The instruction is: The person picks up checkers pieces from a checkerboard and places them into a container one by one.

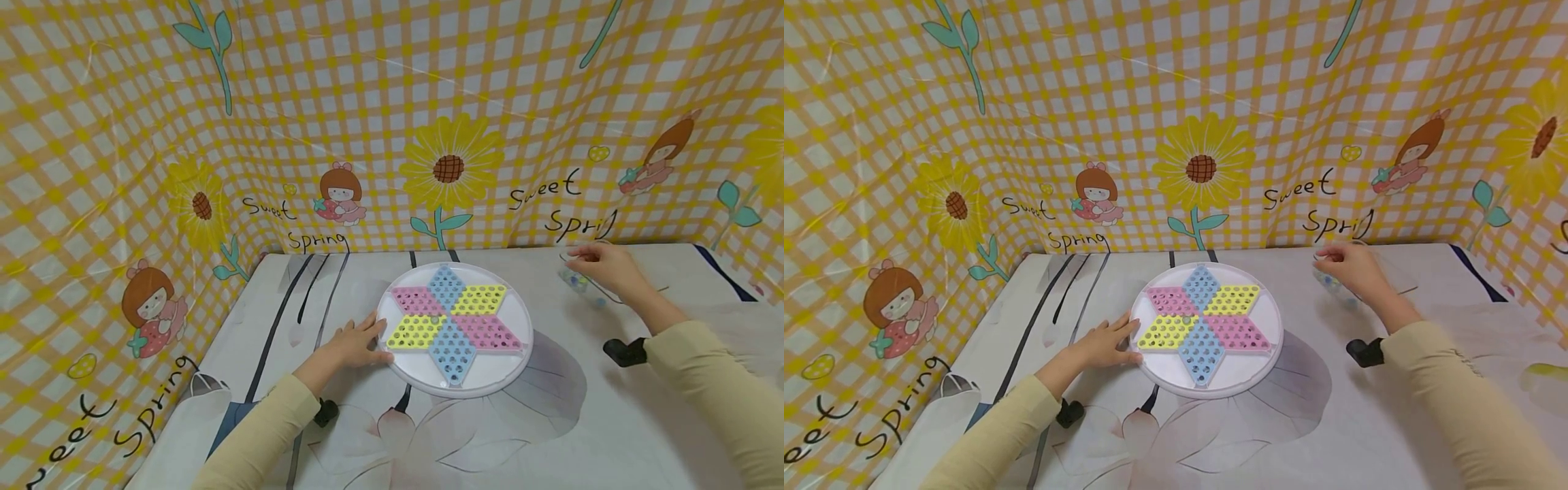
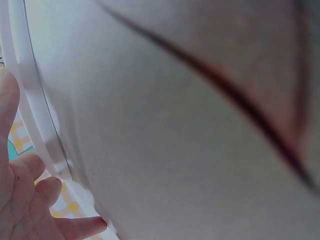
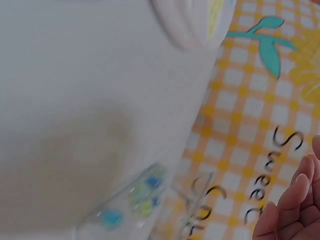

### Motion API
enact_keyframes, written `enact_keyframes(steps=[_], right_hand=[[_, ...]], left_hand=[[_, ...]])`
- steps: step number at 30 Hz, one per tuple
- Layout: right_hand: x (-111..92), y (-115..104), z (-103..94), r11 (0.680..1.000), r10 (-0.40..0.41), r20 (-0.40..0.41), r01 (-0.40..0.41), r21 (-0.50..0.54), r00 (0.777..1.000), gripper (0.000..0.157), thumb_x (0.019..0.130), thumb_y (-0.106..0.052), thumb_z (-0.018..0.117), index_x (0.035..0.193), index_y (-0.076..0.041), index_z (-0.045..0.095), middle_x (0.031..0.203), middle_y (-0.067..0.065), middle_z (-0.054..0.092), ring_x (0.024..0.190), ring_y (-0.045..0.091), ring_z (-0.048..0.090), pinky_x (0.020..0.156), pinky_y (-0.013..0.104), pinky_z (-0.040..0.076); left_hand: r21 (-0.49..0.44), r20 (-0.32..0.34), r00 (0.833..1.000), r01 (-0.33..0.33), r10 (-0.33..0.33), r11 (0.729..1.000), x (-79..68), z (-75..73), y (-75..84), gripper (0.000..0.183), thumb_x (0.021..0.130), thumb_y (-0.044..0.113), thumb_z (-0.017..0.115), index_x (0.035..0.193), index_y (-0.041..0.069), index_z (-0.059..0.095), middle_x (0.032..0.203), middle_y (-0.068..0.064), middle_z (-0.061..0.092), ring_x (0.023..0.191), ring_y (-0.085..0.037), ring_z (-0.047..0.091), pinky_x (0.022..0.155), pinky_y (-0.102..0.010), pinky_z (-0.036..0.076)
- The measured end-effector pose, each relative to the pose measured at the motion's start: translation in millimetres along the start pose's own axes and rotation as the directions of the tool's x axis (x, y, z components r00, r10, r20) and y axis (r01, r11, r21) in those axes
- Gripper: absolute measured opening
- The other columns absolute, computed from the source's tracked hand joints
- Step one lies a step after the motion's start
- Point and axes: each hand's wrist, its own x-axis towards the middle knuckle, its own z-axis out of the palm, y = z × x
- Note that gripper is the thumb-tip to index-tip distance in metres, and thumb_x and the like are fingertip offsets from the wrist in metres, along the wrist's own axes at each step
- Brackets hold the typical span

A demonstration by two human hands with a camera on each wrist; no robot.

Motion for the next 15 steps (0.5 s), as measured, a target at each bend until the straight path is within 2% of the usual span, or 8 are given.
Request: enact_keyframes(steps=[3, 6, 15], right_hand=[[-1, -18, 7.0, 0.999, -0.032, 0.007, 0.031, 0.033, 0.999, 0.047, 0.09, -0.036, 0.055, 0.114, 0.005, 0.056, 0.089, 0.012, 0.055, 0.075, 0.016, 0.045, 0.059, 0.023, 0.039], [-3, -35, 15.0, 0.996, -0.058, 0.014, 0.057, 0.071, 0.998, 0.043, 0.091, -0.032, 0.056, 0.112, 0.005, 0.057, 0.086, 0.009, 0.052, 0.075, 0.016, 0.043, 0.057, 0.021, 0.039], [-9, -78, 38.9, 0.98, -0.115, 0.041, 0.106, 0.165, 0.993, 0.038, 0.089, -0.026, 0.059, 0.11, 0.005, 0.058, 0.088, 0.01, 0.054, 0.077, 0.018, 0.045, 0.059, 0.018, 0.041]], left_hand=[[0.01, 0.0, 1.0, -0.001, 0.001, 1.0, 1.0, -0.2, -0.4, 0.081, 0.081, 0.059, 0.055, 0.146, 0.022, 0.024, 0.154, -0.002, 0.01, 0.133, -0.049, 0.016, 0.106, -0.061, 0.017], [0.015, 0.0, 1.0, -0.006, 0.006, 1.0, 1.4, -0.2, -0.7, 0.081, 0.081, 0.059, 0.055, 0.146, 0.022, 0.024, 0.154, -0.002, 0.011, 0.133, -0.049, 0.017, 0.105, -0.061, 0.018], [0.009, 0.005, 1.0, -0.003, 0.003, 1.0, -0.5, -0.2, 0.3, 0.081, 0.081, 0.058, 0.055, 0.146, 0.022, 0.024, 0.154, -0.002, 0.01, 0.133, -0.049, 0.016, 0.106, -0.061, 0.017]])
